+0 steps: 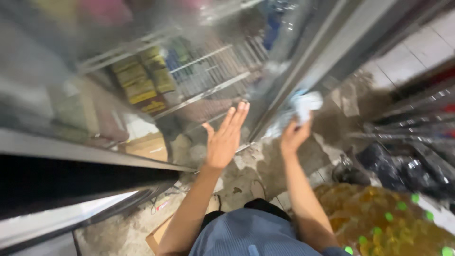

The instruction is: The person cleans the glass doors of a chest freezer and a vertical display refrigerator using a cloth. They wipe the surfaces of the chest freezer first, then move to the vertical unit, cleaning the glass doors and the frame. The person handles the cloth with both hands throughout the task.

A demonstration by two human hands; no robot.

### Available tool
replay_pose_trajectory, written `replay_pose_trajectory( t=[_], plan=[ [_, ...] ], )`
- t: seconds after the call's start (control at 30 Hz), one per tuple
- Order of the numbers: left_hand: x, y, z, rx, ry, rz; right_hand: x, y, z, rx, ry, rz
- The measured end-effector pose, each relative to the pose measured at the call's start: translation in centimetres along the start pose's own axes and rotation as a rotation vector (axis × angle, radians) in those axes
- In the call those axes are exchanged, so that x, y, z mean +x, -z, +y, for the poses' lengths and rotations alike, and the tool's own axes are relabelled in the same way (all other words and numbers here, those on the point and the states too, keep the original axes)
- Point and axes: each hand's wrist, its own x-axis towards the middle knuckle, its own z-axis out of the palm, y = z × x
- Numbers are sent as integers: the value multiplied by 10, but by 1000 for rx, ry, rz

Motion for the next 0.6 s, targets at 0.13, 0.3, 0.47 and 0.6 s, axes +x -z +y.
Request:
replay_pose_trajectory(
  t=[0.13, 0.3, 0.47, 0.6],
  plan=[
    [-12, 13, -12, 4, 92, 189, 105, -17, -80, 261, 236, 137],
    [-31, 1, -30, 106, 278, 417, 88, -91, -116, -248, 409, -503],
    [-67, 11, -36, 193, 539, 335, -16, -94, -95, 0, 852, -966],
    [-93, 40, -31, 309, 715, 282, 37, -96, -103, -22, 885, -756]
  ],
)
